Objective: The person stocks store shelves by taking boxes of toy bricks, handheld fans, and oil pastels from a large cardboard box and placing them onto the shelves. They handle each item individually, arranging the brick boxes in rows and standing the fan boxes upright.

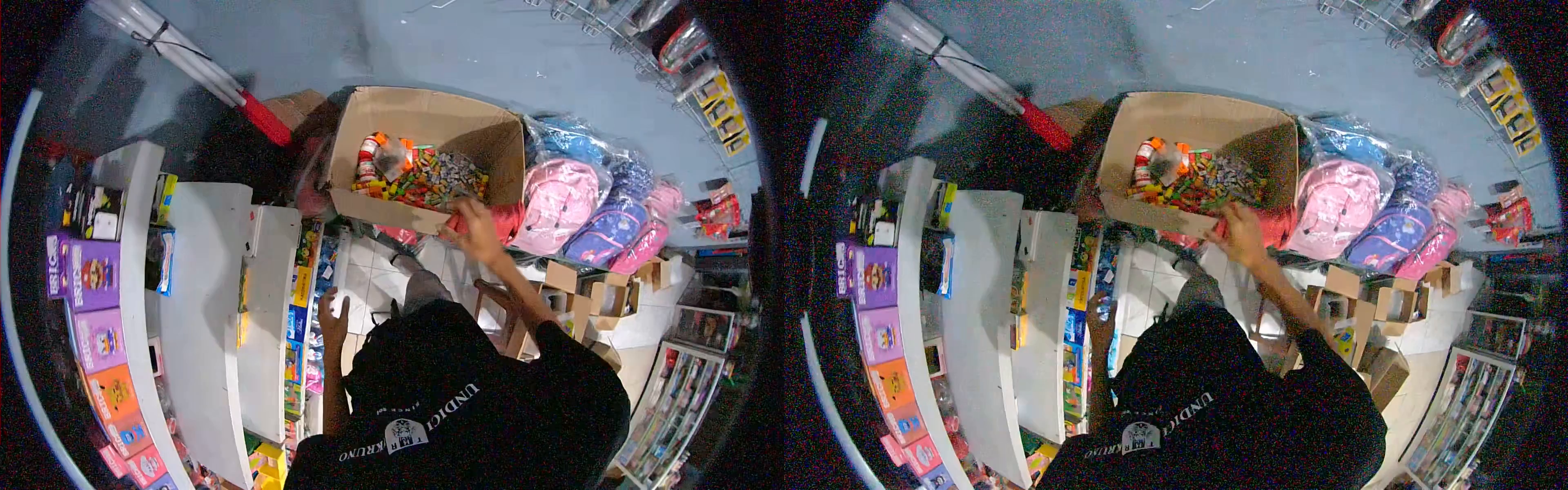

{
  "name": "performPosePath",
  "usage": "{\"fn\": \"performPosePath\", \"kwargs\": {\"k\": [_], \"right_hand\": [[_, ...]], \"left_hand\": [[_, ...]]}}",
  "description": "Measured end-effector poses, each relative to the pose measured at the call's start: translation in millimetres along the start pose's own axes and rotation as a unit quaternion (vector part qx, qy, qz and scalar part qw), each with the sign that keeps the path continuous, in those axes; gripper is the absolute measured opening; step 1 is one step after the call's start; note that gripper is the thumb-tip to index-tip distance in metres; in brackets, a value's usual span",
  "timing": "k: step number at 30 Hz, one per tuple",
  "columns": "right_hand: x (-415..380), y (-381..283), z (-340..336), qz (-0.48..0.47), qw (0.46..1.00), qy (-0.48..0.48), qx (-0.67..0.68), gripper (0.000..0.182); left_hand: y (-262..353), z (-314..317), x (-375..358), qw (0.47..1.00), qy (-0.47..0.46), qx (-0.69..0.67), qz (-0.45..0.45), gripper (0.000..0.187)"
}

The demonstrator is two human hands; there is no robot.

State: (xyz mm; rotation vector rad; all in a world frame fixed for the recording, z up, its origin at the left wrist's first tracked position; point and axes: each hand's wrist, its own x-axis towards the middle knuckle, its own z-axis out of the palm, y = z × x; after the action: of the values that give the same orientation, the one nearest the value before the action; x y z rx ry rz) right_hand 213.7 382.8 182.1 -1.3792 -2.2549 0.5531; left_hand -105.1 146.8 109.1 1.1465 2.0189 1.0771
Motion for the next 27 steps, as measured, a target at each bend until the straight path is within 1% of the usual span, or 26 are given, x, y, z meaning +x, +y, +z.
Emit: {"fn": "performPosePath", "kwargs": {"k": [2, 3, 4, 5, 7, 8, 9, 11, 12, 14, 15, 16, 17, 19, 20, 21, 22, 23, 24, 26, 27], "right_hand": [[8.5, 25.8, -7.8, -0.06, 0.988, 0.02, -0.144, 0.068], [8.7, 36.9, -10.7, -0.09, 0.972, 0.029, -0.216, 0.073], [9.7, 54.4, -11.8, 0.066, 0.954, -0.225, -0.184, 0.068], [11.5, 65.9, -5.3, 0.075, 0.944, -0.259, -0.188, 0.068], [14.7, 89.5, 12.1, 0.092, 0.921, -0.325, -0.194, 0.068], [12.1, 94.6, 14.2, 0.046, 0.929, -0.306, -0.202, 0.061], [9.4, 93.2, 12.3, 0.04, 0.944, -0.29, -0.151, 0.06], [8.7, 83.6, 3.8, 0.03, 0.966, -0.254, -0.049, 0.057], [5.2, 88.6, 7.6, 0.0, 0.969, -0.239, -0.063, 0.057], [-0.5, 101.7, 17.8, -0.062, 0.971, -0.21, -0.091, 0.057], [-1.2, 105.1, 19.5, -0.052, 0.968, -0.221, -0.105, 0.057], [-0.5, 107.2, 21.7, -0.042, 0.964, -0.233, -0.12, 0.056], [-0.3, 108.7, 24.7, -0.033, 0.96, -0.245, -0.135, 0.055], [27.7, 78.7, -5.0, 0.025, 0.949, -0.313, -0.016, 0.054], [42.6, 71.9, -14.5, 0.054, 0.937, -0.343, 0.043, 0.053], [44.0, 89.0, 0.6, 0.186, 0.89, -0.346, 0.232, 0.05], [42.3, 116.2, 26.0, 0.31, 0.795, -0.328, 0.405, 0.047], [45.0, 143.0, 47.0, 0.38, 0.728, -0.298, 0.487, 0.047], [49.9, 166.6, 63.4, 0.345, 0.781, -0.294, 0.43, 0.047], [65.2, 217.2, 96.4, 0.245, 0.89, -0.287, 0.256, 0.046], [70.0, 237.0, 109.6, 0.216, 0.909, -0.297, 0.195, 0.046]], "left_hand": [[7.7, 15.5, 24.9, 0.994, -0.017, 0.062, 0.088, 0.045], [19.4, 23.0, 42.4, 0.986, -0.023, 0.09, 0.139, 0.05], [50.1, 38.9, 73.0, 0.962, -0.027, 0.201, 0.181, 0.058], [72.9, 41.8, 92.6, 0.945, -0.048, 0.23, 0.228, 0.064], [86.8, 63.5, 130.4, 0.92, -0.078, 0.278, 0.264, 0.066], [102.5, 71.0, 145.6, 0.904, -0.097, 0.303, 0.285, 0.065], [111.8, 79.7, 158.7, 0.886, -0.117, 0.328, 0.305, 0.065], [111.6, 103.3, 182.4, 0.854, -0.167, 0.345, 0.352, 0.06], [108.1, 114.7, 193.4, 0.837, -0.191, 0.352, 0.374, 0.058], [90.2, 138.0, 216.5, 0.846, -0.265, 0.333, 0.322, 0.051], [82.7, 146.2, 221.0, 0.848, -0.302, 0.322, 0.294, 0.048], [101.1, 141.3, 222.2, 0.842, -0.3, 0.329, 0.304, 0.039], [114.0, 140.0, 224.2, 0.832, -0.318, 0.353, 0.287, 0.037], [123.7, 142.5, 230.4, 0.807, -0.351, 0.401, 0.252, 0.033], [91.1, 152.1, 231.2, 0.853, -0.324, 0.31, 0.269, 0.027], [92.7, 152.5, 230.5, 0.849, -0.318, 0.328, 0.267, 0.027], [101.2, 150.8, 230.0, 0.844, -0.312, 0.346, 0.266, 0.026], [108.1, 149.0, 229.0, 0.84, -0.305, 0.363, 0.264, 0.026], [110.2, 147.4, 227.0, 0.848, -0.304, 0.352, 0.253, 0.026], [114.3, 145.1, 226.2, 0.864, -0.299, 0.331, 0.234, 0.027], [114.6, 145.6, 224.5, 0.868, -0.299, 0.324, 0.23, 0.026]]}}
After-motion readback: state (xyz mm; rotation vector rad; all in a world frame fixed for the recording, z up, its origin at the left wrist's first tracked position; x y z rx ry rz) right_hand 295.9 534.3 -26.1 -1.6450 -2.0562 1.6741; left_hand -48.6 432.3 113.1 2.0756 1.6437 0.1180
